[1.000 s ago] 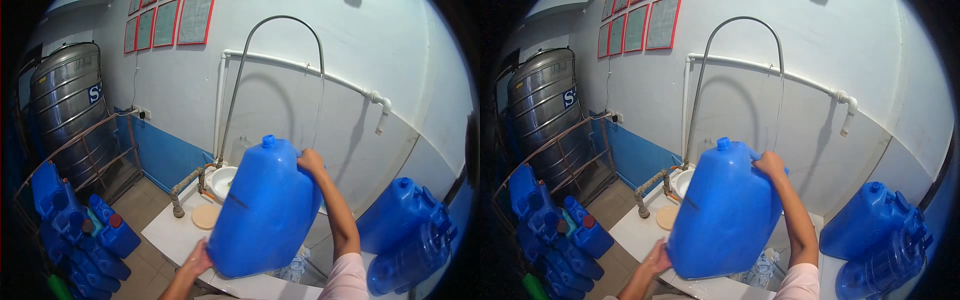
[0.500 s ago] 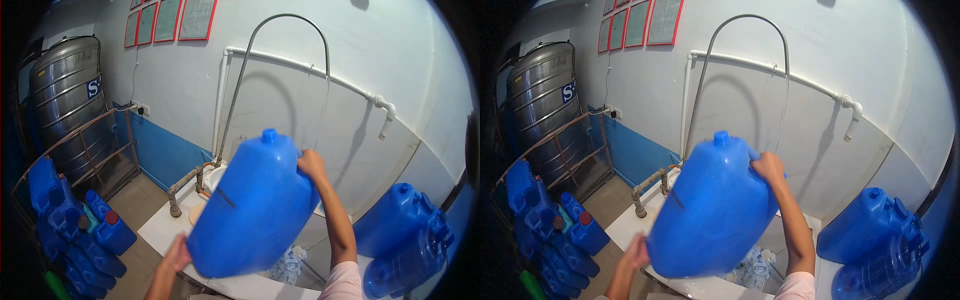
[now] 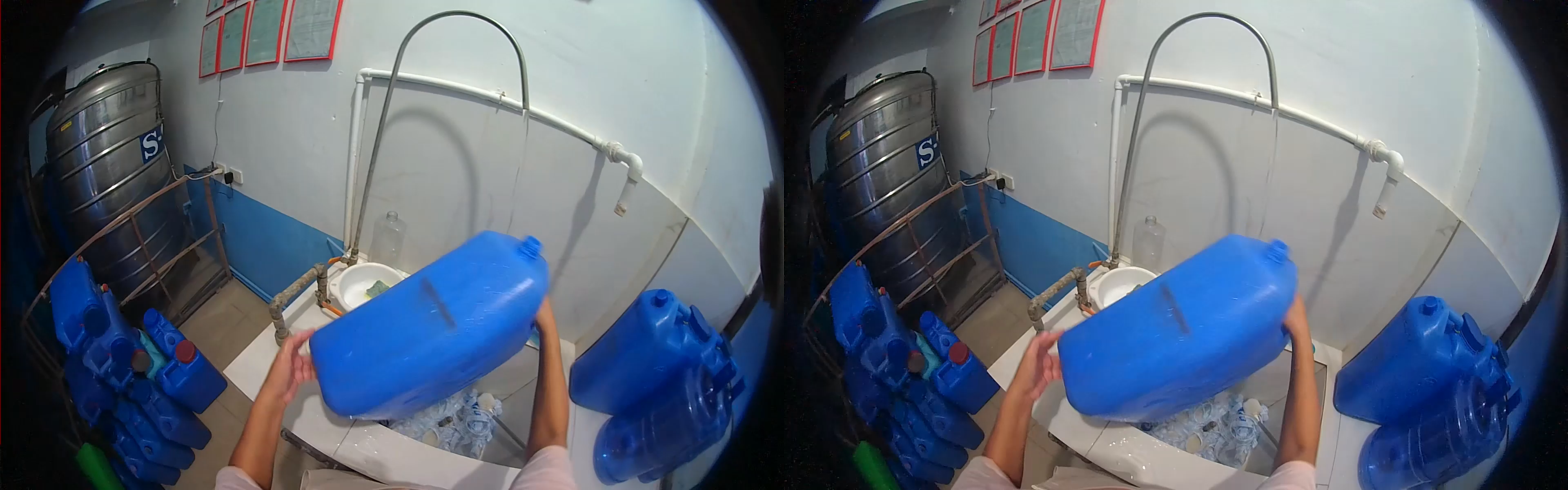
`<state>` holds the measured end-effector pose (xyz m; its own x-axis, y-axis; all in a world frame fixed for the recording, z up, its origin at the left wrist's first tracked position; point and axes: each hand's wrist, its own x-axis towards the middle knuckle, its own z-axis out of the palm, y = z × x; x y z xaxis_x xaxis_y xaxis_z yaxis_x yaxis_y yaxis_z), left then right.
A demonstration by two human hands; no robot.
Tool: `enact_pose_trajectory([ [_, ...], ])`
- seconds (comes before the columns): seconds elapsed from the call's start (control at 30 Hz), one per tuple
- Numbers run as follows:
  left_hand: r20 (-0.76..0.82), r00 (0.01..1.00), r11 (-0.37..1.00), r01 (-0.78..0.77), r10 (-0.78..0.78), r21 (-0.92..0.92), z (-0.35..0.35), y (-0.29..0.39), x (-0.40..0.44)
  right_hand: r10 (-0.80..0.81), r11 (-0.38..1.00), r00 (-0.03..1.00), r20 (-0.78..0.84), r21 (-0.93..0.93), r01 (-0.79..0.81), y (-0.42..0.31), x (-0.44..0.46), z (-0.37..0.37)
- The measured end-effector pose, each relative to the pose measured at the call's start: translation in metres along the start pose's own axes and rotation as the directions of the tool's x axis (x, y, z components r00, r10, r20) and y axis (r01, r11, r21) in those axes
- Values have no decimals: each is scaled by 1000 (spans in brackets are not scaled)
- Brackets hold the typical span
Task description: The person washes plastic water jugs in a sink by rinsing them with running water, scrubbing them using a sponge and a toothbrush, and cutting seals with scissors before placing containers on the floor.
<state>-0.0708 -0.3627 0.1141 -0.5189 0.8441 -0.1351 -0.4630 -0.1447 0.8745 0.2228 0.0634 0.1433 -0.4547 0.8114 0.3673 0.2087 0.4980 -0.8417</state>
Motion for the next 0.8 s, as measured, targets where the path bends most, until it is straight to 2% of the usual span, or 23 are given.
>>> enact_pose_trajectory([
  [0.03, 23, 998, 996, -61, 59, 71, 7, 11, 8, 163, 937, 981, -109, 330, -119, 18, -27, -5],
  [0.07, 31, 990, 977, -143, 140, 159, 22, 22, 14, 320, 760, 923, -214, 639, -116, 33, -55, -10],
  [0.13, 113, 945, 894, -328, 308, 305, 71, 40, 24, 394, 599, 889, -233, 799, -56, 63, -98, -19],
  [0.17, 185, 904, 830, -427, 385, 360, 93, 42, 28, 407, 551, 885, -225, 833, -41, 78, -120, -19],
  [0.23, 337, 772, 608, -633, 539, 479, 135, 34, 40, 435, 462, 881, -187, 886, -40, 110, -166, -9],
  [0.3, 460, 692, 485, -720, 556, 496, 182, 33, 37, 478, 383, 867, -141, 921, -62, 137, -207, 6],
  [0.43, 660, 589, 395, -806, 467, 440, 259, 25, 35, 522, 277, 852, -40, 953, -124, 167, -243, 42],
  [0.57, 847, 449, 382, -863, 285, 329, 325, 11, 37, 523, 232, 852, 23, 958, -169, 181, -240, 70],
  [0.6, 845, 452, 385, -862, 286, 331, 338, 8, 34, 521, 230, 853, 36, 956, -180, 184, -238, 74],
  [0.67, 897, 345, 326, -912, 277, 249, 358, 3, 25, 518, 226, 854, 41, 957, -183, 189, -237, 78],
  [0.8, 918, 314, 253, -934, 240, 254, 368, 7, 21, 525, 273, 851, 2, 947, -171, 192, -231, 62],
])
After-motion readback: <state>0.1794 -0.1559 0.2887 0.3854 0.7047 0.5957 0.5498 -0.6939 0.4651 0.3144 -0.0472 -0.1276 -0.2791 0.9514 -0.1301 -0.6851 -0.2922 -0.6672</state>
